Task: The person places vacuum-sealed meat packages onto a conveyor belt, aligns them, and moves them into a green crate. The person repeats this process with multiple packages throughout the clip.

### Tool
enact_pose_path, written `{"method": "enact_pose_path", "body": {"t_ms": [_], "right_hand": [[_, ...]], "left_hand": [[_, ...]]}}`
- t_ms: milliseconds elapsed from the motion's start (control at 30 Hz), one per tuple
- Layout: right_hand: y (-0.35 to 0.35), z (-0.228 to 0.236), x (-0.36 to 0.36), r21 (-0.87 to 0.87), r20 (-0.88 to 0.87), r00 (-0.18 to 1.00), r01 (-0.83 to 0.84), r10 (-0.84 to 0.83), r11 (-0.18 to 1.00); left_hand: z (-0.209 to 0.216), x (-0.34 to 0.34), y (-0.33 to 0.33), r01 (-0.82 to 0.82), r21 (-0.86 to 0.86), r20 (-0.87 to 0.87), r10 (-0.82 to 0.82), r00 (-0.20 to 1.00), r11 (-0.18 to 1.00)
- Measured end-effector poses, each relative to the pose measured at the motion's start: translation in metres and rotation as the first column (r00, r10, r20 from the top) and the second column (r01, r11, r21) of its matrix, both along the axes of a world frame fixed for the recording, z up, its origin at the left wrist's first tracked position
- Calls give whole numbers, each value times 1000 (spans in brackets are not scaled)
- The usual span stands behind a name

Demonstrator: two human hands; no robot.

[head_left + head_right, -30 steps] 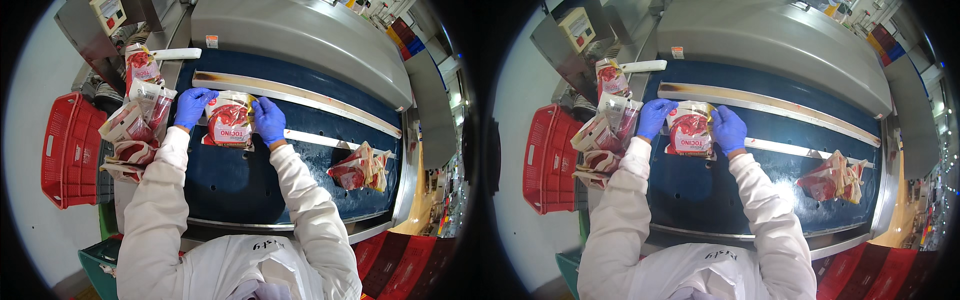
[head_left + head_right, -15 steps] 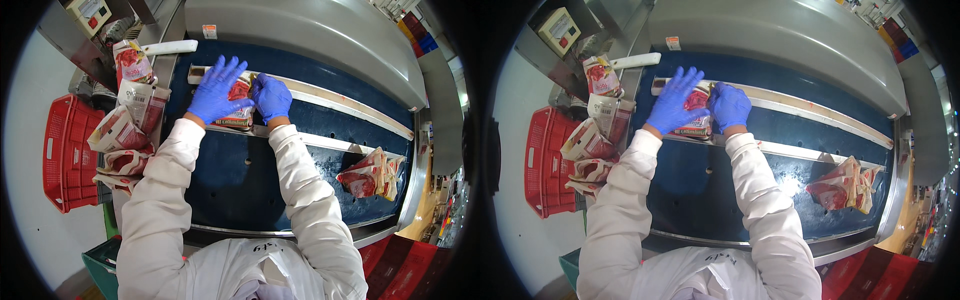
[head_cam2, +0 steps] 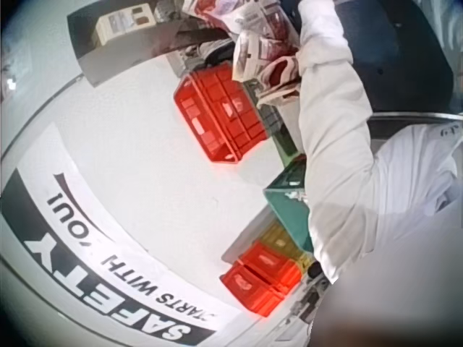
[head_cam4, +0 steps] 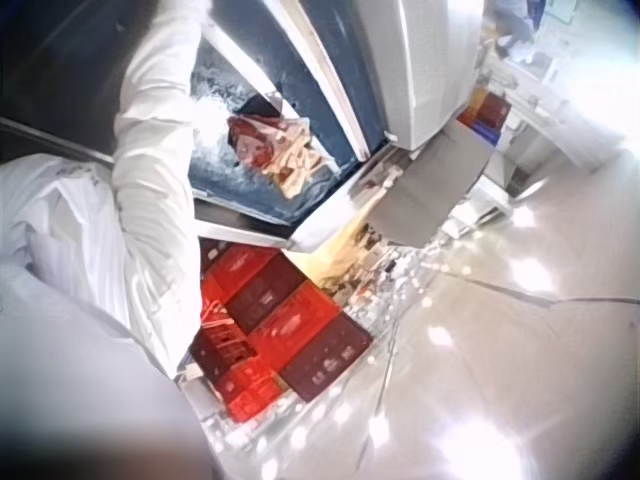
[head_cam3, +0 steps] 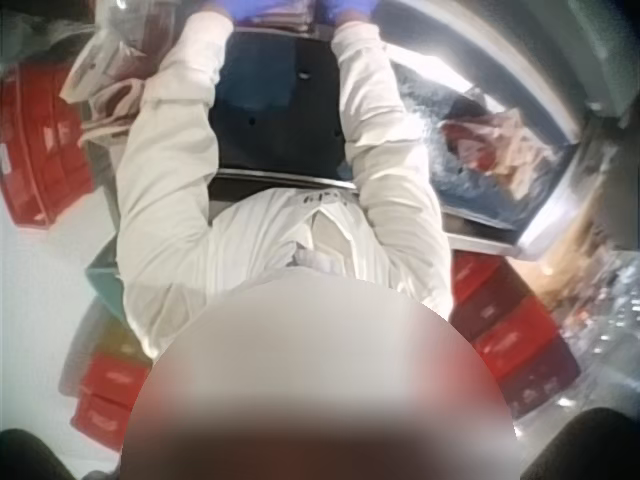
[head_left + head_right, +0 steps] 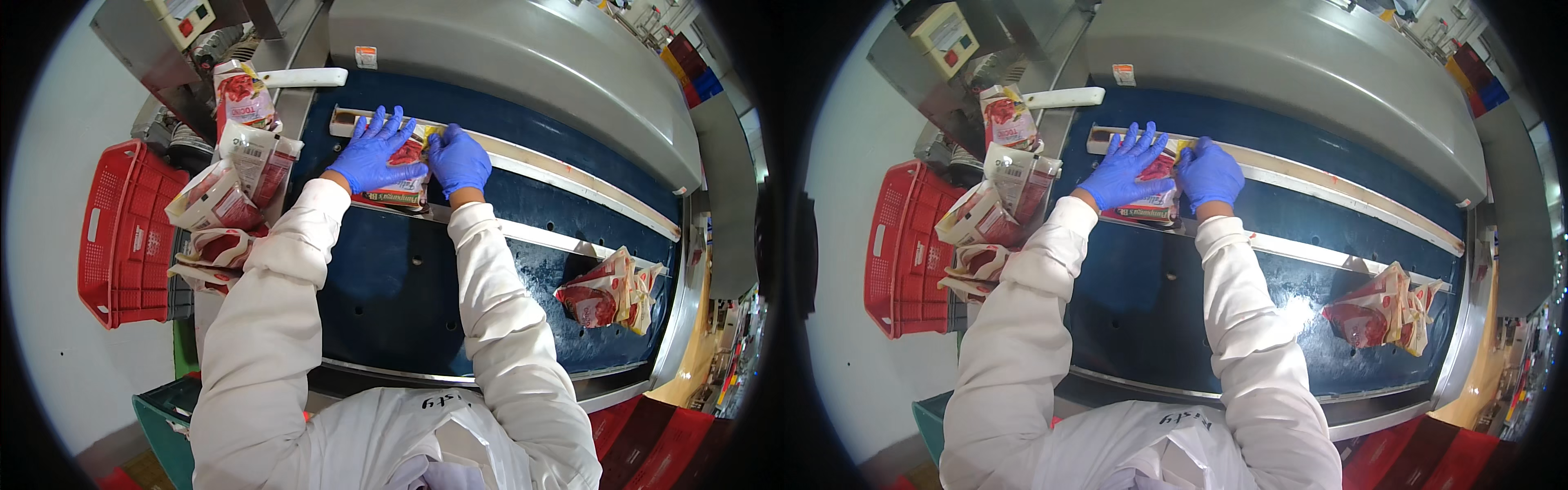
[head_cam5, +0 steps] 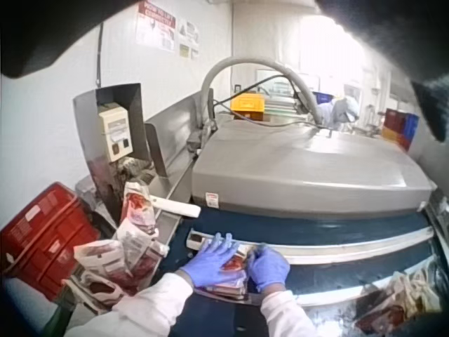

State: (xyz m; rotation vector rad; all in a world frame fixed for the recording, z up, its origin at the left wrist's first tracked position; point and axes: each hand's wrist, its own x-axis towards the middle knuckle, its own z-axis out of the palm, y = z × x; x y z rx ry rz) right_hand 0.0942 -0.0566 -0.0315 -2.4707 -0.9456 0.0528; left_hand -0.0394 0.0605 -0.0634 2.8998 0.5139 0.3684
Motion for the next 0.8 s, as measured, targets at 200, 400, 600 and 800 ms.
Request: {"method": "enact_pose_path", "body": {"t_ms": [200, 400, 600, 800], "right_hand": [[-6, -2, 36, 33, -139, 989, 51, -46, 998], [-84, -1, 7, 497, -333, 903, -78, 272, 864], [-139, 3, -91, 675, -432, 672, -202, 602, 710], [-167, 25, -135, 214, 173, 611, -789, 773, 576]], "left_hand": [[49, -48, -54, 2, -250, 651, 166, 741, 968], [97, -231, -114, -651, 259, 586, 420, 693, 713], [72, -293, -107, -463, 449, 393, 297, 870, 764], [86, -276, -109, -289, 551, 322, 120, 939, 783]]}}
